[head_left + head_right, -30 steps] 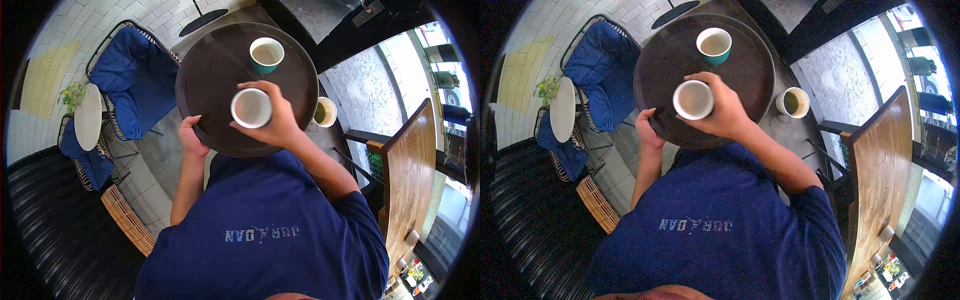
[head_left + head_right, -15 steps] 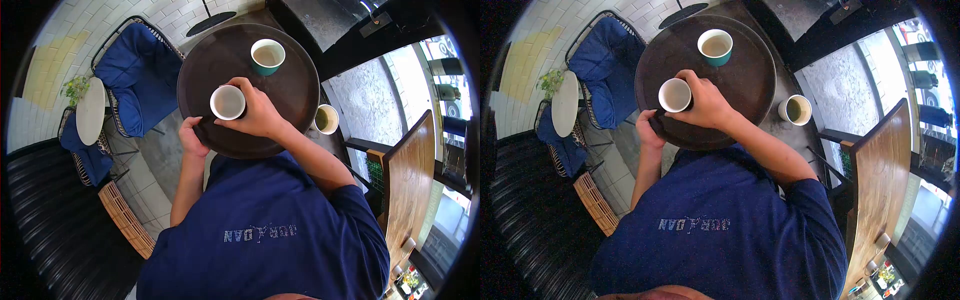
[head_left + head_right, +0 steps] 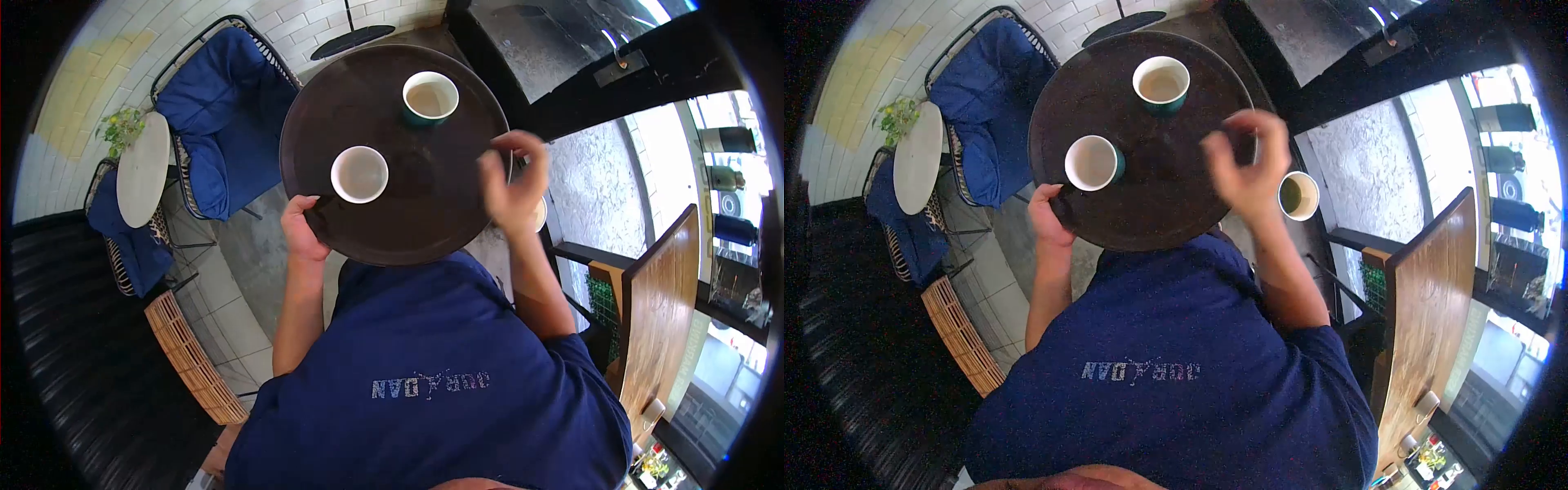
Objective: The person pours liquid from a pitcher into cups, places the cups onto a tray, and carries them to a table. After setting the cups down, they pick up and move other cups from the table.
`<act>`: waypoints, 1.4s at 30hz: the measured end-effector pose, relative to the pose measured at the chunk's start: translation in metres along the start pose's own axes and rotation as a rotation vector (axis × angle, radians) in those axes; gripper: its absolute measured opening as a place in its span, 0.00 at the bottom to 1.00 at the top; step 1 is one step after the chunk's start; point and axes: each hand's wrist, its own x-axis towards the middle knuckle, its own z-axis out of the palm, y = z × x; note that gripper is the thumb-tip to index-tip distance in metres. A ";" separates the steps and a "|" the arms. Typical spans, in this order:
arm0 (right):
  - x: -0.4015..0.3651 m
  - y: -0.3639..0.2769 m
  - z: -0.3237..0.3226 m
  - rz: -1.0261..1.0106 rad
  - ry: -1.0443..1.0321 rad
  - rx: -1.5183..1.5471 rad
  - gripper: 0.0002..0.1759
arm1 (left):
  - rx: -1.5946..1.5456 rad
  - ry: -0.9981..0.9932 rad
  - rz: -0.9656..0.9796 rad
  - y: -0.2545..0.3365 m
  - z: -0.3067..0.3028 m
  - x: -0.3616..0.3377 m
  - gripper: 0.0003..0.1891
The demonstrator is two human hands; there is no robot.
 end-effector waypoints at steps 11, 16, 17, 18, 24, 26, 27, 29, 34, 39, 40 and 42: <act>0.076 0.066 0.079 1.224 -0.581 0.995 0.25 | 0.018 0.136 0.066 0.057 -0.010 -0.034 0.17; 0.074 0.035 0.126 1.122 -0.686 0.882 0.26 | 0.019 0.177 0.098 0.096 -0.045 -0.047 0.16; 0.074 0.035 0.134 1.130 -0.756 0.870 0.26 | 0.000 0.193 0.099 0.103 -0.048 -0.052 0.16; 0.073 0.027 0.144 1.130 -0.782 0.867 0.26 | -0.013 0.201 0.116 0.111 -0.052 -0.055 0.16; 0.063 -0.011 0.197 0.835 -0.839 0.527 0.24 | -0.016 0.198 0.152 0.149 -0.068 -0.077 0.16; 0.060 -0.015 0.221 0.786 -0.843 0.547 0.22 | -0.013 0.252 0.217 0.162 -0.073 -0.084 0.17; 0.061 -0.025 0.229 0.837 -0.854 0.586 0.22 | -0.029 0.264 0.249 0.168 -0.073 -0.088 0.17; 0.060 -0.029 0.250 0.860 -0.870 0.596 0.21 | -0.050 0.353 0.335 0.183 -0.069 -0.093 0.18; 0.068 -0.047 0.294 0.803 -0.984 0.689 0.20 | -0.010 0.508 0.518 0.204 -0.073 -0.116 0.17; 0.080 -0.076 0.349 0.747 -1.139 0.792 0.18 | -0.159 0.542 0.801 0.214 -0.068 -0.147 0.17; 0.081 -0.085 0.360 0.779 -1.155 0.839 0.18 | -0.171 0.557 0.846 0.214 -0.066 -0.153 0.17; 0.083 -0.095 0.378 0.796 -1.227 0.897 0.17 | -0.202 0.566 0.947 0.203 -0.061 -0.163 0.17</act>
